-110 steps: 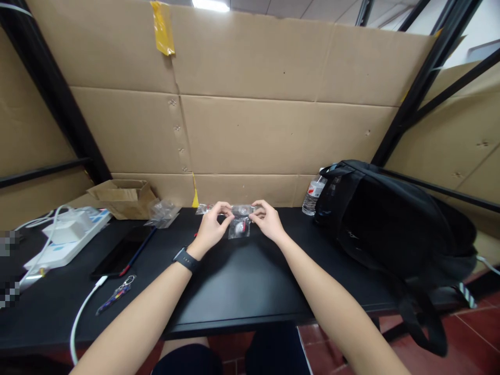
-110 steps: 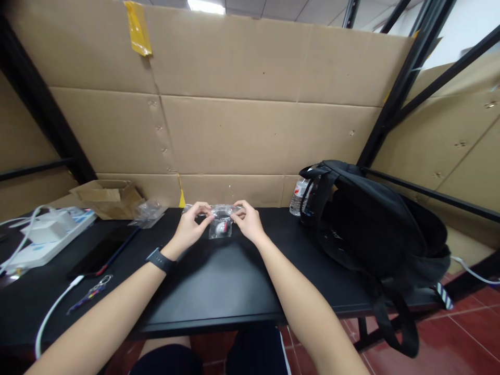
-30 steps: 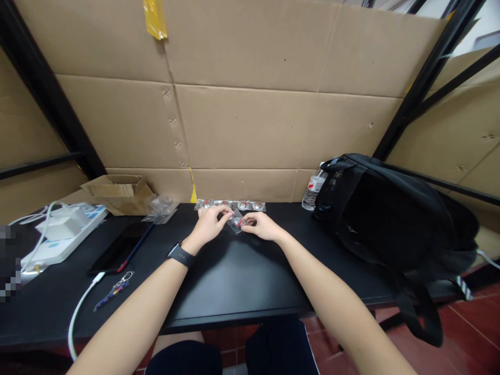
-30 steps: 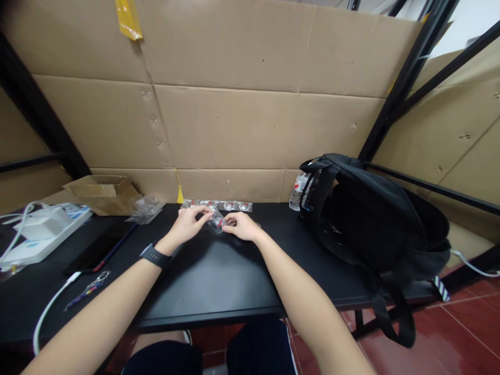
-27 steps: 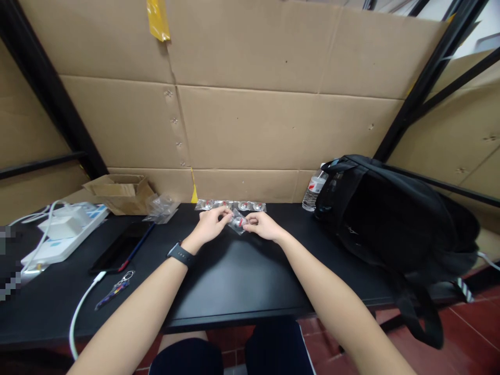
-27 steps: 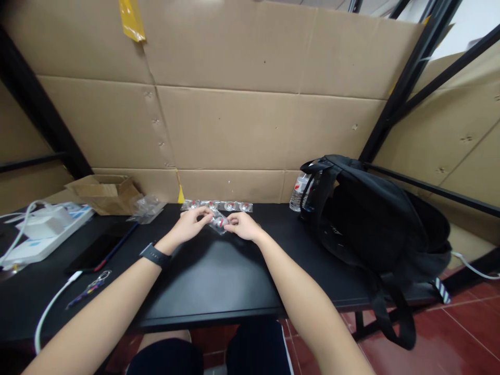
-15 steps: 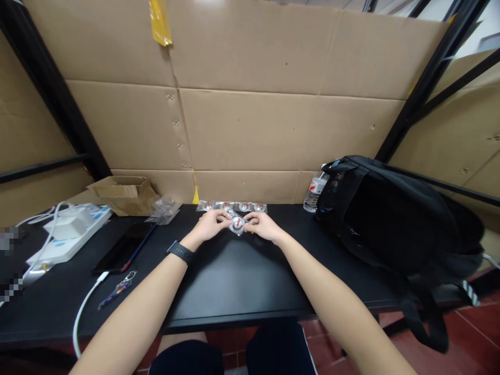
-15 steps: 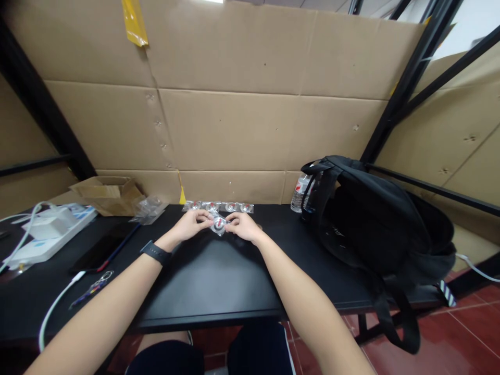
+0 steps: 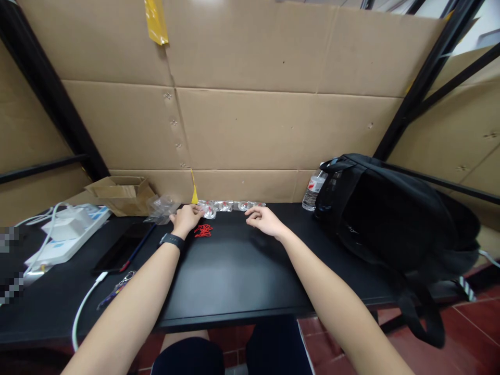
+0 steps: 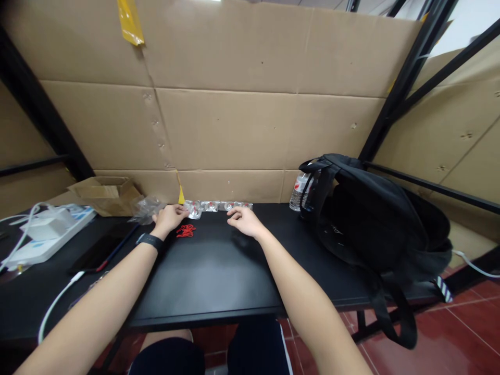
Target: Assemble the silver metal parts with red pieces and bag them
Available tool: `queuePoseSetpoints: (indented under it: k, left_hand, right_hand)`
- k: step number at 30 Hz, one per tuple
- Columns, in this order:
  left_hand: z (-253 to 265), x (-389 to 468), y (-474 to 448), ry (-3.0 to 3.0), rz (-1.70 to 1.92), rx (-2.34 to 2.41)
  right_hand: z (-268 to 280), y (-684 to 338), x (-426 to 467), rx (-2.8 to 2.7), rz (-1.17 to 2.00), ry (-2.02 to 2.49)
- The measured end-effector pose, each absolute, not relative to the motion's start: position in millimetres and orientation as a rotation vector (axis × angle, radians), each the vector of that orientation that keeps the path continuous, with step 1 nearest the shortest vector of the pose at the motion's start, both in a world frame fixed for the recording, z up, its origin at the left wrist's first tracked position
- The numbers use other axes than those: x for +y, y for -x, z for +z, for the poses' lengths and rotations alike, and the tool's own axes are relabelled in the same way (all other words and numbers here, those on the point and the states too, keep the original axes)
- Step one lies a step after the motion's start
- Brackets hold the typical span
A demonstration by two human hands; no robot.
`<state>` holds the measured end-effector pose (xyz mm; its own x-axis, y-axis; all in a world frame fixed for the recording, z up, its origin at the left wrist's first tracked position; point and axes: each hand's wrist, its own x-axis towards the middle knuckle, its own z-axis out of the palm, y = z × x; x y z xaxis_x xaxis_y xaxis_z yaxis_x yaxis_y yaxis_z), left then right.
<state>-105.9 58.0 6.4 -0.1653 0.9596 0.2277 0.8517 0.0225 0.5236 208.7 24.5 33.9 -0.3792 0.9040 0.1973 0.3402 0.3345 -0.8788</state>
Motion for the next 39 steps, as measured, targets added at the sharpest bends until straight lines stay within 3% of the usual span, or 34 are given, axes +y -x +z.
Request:
queuePoseSetpoints:
  k: [3,9,15,27,39]
  left_hand:
    - [7,54,95,-1.938,0.796,2.361]
    - [27,38,100,-2.075,0.704,2.395]
    - [35,32,123,-2.304,0.448,1.773]
    - [33,27,112,-2.203,0.252,1.845]
    - [54,12,88,-2.341,0.739,1.562]
  right_hand:
    - [33,-217,30,-2.021,0.791,1.141]
    - [42,-252,35,-2.273,0.320,1.311]
    - [39,-269,42,-2.452,0.477,1.507]
    - [47,-266,35,-2.431,0.476,1.619]
    - [49,-272,37,-2.375,0.559,1.427]
